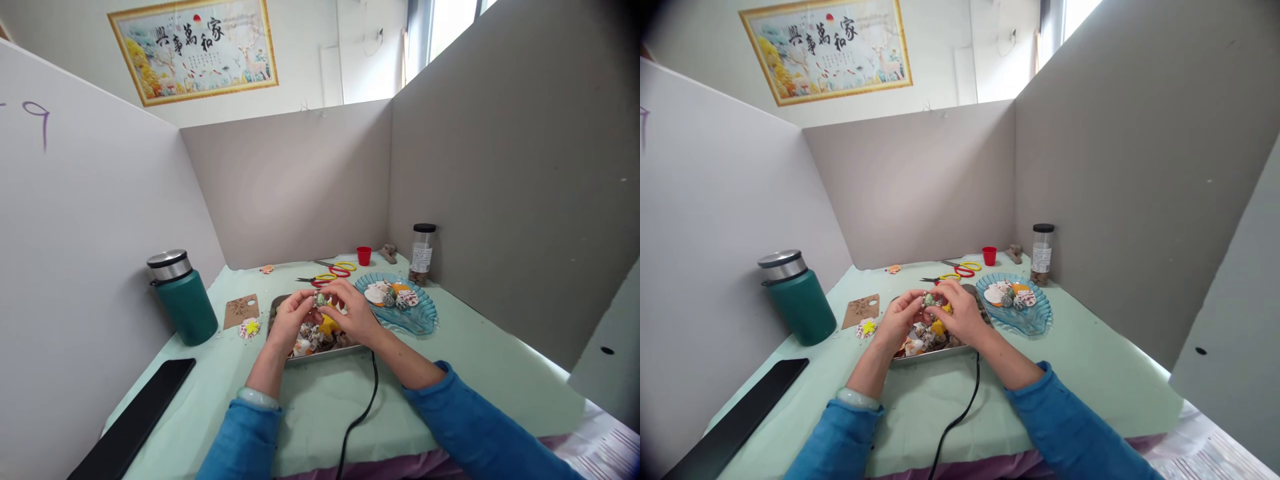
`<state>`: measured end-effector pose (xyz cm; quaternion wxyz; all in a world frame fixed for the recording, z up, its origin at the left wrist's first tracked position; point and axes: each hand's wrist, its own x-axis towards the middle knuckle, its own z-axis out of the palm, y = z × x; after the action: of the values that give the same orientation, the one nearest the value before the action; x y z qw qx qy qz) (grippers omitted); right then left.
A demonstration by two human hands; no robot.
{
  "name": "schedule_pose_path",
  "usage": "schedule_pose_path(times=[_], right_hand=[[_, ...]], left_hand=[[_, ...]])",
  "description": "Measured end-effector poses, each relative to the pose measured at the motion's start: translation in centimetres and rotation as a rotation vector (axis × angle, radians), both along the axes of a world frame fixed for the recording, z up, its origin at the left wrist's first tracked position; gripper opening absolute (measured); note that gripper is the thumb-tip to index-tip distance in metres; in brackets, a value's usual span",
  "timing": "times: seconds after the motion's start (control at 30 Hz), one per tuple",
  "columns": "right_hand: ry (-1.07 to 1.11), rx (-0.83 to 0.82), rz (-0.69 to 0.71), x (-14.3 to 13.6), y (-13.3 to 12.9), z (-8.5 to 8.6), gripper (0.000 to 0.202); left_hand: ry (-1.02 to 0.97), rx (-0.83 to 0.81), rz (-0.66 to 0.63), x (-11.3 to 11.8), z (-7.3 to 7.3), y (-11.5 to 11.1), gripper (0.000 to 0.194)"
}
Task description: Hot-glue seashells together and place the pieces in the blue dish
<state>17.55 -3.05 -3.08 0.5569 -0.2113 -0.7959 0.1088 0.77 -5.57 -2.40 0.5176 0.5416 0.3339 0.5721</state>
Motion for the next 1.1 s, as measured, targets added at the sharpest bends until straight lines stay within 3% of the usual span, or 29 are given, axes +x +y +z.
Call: schedule_pose_path(times=[0.47,0.87,0.97,1.1], right_hand=[[-0.007,-0.008,-0.055,-0.1,-0.2,0.0,0.020],[0.093,-0.221,0.024,-0.2,0.5,0.1,0.020],[0.182,-0.325,0.008,1.2,1.6,0.6,0.022],[0.343,-0.422,-0.145,6.2,3.9,0.9,0.031]], left_hand=[[0.100,0.015,0.011,-0.1,0.1,-0.3,0.045],[0.076,-0.064,-0.013,-0.1,0.0,0.1,0.044],[0.129,-0.068,0.009,-0.1,0.1,-0.1,0.045],[0.177,-0.069,0.054,0.0,0.2,-0.2,0.047]])
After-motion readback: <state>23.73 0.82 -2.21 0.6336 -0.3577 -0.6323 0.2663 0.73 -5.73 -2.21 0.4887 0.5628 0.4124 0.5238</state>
